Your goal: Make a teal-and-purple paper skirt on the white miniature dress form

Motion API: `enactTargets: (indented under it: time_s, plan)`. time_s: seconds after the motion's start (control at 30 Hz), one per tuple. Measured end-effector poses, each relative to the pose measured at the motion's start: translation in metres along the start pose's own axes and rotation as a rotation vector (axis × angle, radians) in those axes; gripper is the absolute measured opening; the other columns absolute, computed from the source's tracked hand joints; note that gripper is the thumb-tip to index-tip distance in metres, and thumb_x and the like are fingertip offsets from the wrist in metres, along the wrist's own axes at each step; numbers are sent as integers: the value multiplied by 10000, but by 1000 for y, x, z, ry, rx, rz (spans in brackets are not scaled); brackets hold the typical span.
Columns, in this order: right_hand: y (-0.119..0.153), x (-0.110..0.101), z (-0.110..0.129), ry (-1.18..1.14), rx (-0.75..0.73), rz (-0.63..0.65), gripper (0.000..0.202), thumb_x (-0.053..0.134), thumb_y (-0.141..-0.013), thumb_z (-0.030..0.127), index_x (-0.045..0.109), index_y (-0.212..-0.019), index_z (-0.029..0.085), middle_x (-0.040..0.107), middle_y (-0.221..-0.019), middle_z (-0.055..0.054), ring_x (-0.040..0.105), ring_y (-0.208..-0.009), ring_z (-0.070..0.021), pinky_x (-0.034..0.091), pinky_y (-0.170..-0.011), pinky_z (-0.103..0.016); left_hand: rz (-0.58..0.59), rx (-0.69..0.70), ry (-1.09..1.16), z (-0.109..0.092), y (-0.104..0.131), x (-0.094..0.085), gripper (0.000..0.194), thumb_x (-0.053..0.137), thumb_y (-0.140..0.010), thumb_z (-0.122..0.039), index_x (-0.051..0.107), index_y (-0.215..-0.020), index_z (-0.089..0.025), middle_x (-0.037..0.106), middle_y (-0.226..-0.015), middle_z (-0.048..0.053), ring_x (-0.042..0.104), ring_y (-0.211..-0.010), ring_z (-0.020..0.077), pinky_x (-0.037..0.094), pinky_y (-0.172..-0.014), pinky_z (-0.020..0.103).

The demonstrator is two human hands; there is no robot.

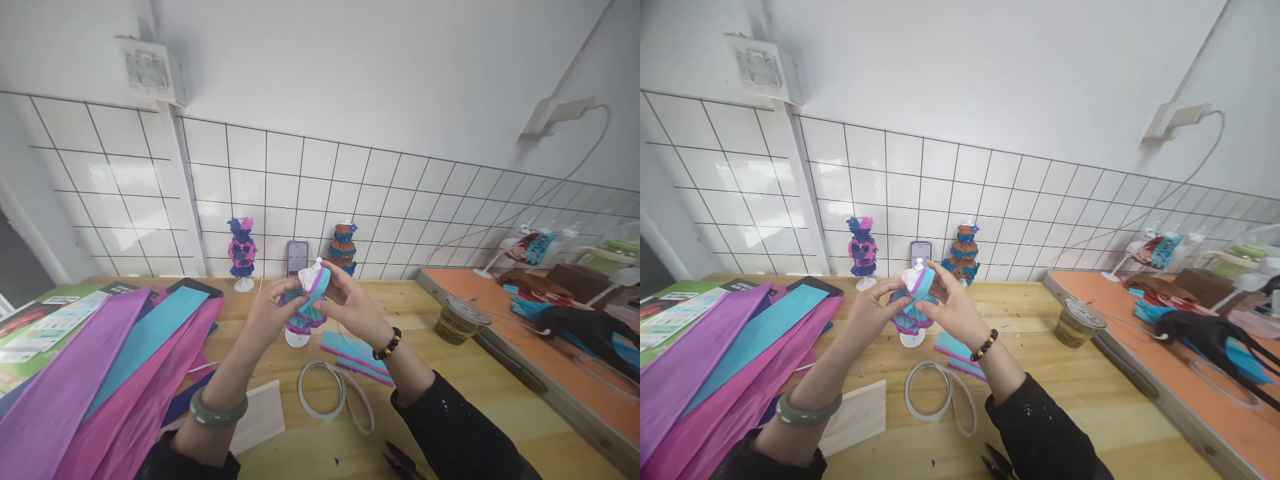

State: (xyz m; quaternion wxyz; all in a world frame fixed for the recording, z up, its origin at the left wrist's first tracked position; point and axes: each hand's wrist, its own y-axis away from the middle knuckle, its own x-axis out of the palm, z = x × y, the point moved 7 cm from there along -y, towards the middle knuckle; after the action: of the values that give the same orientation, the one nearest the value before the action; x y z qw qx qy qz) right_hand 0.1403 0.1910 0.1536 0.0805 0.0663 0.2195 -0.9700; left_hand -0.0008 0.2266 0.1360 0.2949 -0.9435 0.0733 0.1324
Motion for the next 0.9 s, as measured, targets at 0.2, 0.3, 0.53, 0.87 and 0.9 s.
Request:
enactTargets:
  time_s: [0.2,0.3,0.53,0.87,0.9]
  plan:
    - [-1,-13,2,-70,66,-166,346,561,-819,428,580,-1093,217,636,-1088,-66,602,-1006,-198,473,-927,-393,30,-22,-18,-2,1,2,194,650,-723,-300,669,-897,-216,679,-1008,51,605,-975,231,476,-859,368]
    - [-2,-18,0,-153,96,-271,301,598,-782,452,588,-946,199,652,-967,-51,635,-902,-189,504,-879,-390,53,-30,-26,-2,2,4,209,635,-740,-310,659,-926,-220,671,-1049,56,589,-1019,240,448,-898,392]
    - [2,-17,2,-224,131,-340,296,648,-726,463,558,-794,189,631,-840,-21,643,-811,-175,511,-856,-388,113,-32,11,-4,3,8,317,620,-756,-341,626,-1045,-212,649,-1108,78,585,-1033,246,440,-901,399]
    - [5,-15,2,-291,129,-367,270,722,-669,399,574,-734,183,617,-803,-12,614,-790,-155,523,-826,-371,121,35,28,-11,4,11,385,642,-747,-325,600,-1119,-232,594,-1202,77,523,-1128,257,404,-956,408]
    - [6,-14,2,-295,131,-361,267,719,-673,401,577,-728,183,621,-811,-16,614,-801,-160,520,-833,-376,122,40,31,-13,4,10,374,633,-756,-338,603,-1115,-238,592,-1206,72,518,-1134,257,403,-957,404]
